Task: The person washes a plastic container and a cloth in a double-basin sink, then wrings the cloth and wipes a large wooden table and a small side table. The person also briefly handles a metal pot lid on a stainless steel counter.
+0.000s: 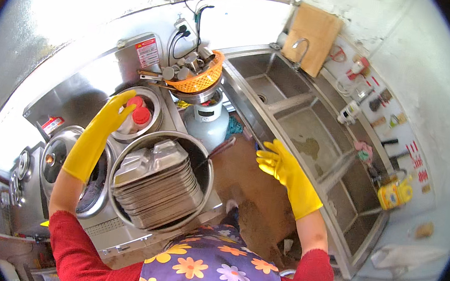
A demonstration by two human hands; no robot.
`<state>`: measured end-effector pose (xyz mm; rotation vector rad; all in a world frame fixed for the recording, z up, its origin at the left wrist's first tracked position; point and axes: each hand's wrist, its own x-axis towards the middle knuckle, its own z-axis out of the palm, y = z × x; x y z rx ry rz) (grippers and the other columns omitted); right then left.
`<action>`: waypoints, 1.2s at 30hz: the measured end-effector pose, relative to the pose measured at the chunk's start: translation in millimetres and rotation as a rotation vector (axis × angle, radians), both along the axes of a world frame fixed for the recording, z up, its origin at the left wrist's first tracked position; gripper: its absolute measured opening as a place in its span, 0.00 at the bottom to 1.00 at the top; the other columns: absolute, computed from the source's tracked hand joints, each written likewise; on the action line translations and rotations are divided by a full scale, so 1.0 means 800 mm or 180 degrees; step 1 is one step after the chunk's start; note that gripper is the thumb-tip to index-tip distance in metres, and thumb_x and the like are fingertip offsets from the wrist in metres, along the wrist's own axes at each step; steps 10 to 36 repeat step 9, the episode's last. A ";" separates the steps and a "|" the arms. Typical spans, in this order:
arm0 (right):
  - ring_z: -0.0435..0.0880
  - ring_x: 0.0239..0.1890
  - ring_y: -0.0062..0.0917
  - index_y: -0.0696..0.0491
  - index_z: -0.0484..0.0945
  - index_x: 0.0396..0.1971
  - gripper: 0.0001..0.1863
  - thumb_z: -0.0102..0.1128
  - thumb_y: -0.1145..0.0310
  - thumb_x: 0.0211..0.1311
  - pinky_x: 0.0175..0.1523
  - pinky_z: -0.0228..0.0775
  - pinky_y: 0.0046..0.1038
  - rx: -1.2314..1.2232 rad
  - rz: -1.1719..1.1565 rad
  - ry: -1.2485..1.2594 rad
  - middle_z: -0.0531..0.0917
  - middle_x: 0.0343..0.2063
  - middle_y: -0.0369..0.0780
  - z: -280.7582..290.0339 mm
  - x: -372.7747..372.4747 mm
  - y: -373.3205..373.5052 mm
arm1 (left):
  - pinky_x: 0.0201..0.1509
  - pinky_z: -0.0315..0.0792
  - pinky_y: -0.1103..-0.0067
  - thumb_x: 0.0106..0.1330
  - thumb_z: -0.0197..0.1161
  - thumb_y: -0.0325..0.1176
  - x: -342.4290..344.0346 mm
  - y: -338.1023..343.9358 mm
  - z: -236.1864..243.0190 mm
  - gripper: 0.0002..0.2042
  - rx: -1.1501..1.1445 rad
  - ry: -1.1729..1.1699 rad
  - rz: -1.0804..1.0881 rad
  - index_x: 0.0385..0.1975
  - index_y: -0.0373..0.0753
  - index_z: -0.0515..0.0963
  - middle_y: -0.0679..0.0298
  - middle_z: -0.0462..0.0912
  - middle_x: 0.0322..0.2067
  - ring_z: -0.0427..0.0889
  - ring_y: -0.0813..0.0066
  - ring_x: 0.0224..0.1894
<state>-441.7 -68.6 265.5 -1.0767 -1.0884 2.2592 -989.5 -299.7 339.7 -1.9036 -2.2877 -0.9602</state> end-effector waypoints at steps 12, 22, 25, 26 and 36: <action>0.81 0.55 0.59 0.49 0.55 0.76 0.56 0.66 0.29 0.57 0.56 0.77 0.62 -0.0256 0.0663 -0.0519 0.65 0.66 0.62 -0.007 -0.319 0.317 | 0.62 0.74 0.61 0.65 0.66 0.45 0.025 0.163 -0.003 0.24 -0.1489 0.1035 0.0954 0.59 0.45 0.78 0.52 0.83 0.57 0.80 0.49 0.60; 0.81 0.55 0.59 0.49 0.55 0.76 0.56 0.66 0.29 0.57 0.56 0.77 0.62 -0.0256 0.0663 -0.0519 0.65 0.66 0.62 -0.007 -0.319 0.317 | 0.62 0.74 0.61 0.65 0.66 0.45 0.025 0.163 -0.003 0.24 -0.1489 0.1035 0.0954 0.59 0.45 0.78 0.52 0.83 0.57 0.80 0.49 0.60; 0.81 0.55 0.59 0.49 0.55 0.76 0.56 0.66 0.29 0.57 0.56 0.77 0.62 -0.0256 0.0663 -0.0519 0.65 0.66 0.62 -0.007 -0.319 0.317 | 0.62 0.74 0.61 0.65 0.66 0.45 0.025 0.163 -0.003 0.24 -0.1489 0.1035 0.0954 0.59 0.45 0.78 0.52 0.83 0.57 0.80 0.49 0.60; 0.81 0.55 0.59 0.49 0.55 0.76 0.56 0.66 0.29 0.57 0.56 0.77 0.62 -0.0256 0.0663 -0.0519 0.65 0.66 0.62 -0.007 -0.319 0.317 | 0.62 0.74 0.61 0.65 0.66 0.45 0.025 0.163 -0.003 0.24 -0.1489 0.1035 0.0954 0.59 0.45 0.78 0.52 0.83 0.57 0.80 0.49 0.60; 0.81 0.55 0.59 0.49 0.55 0.76 0.56 0.66 0.29 0.57 0.56 0.77 0.62 -0.0256 0.0663 -0.0519 0.65 0.66 0.62 -0.007 -0.319 0.317 | 0.62 0.74 0.61 0.65 0.66 0.45 0.025 0.163 -0.003 0.24 -0.1489 0.1035 0.0954 0.59 0.45 0.78 0.52 0.83 0.57 0.80 0.49 0.60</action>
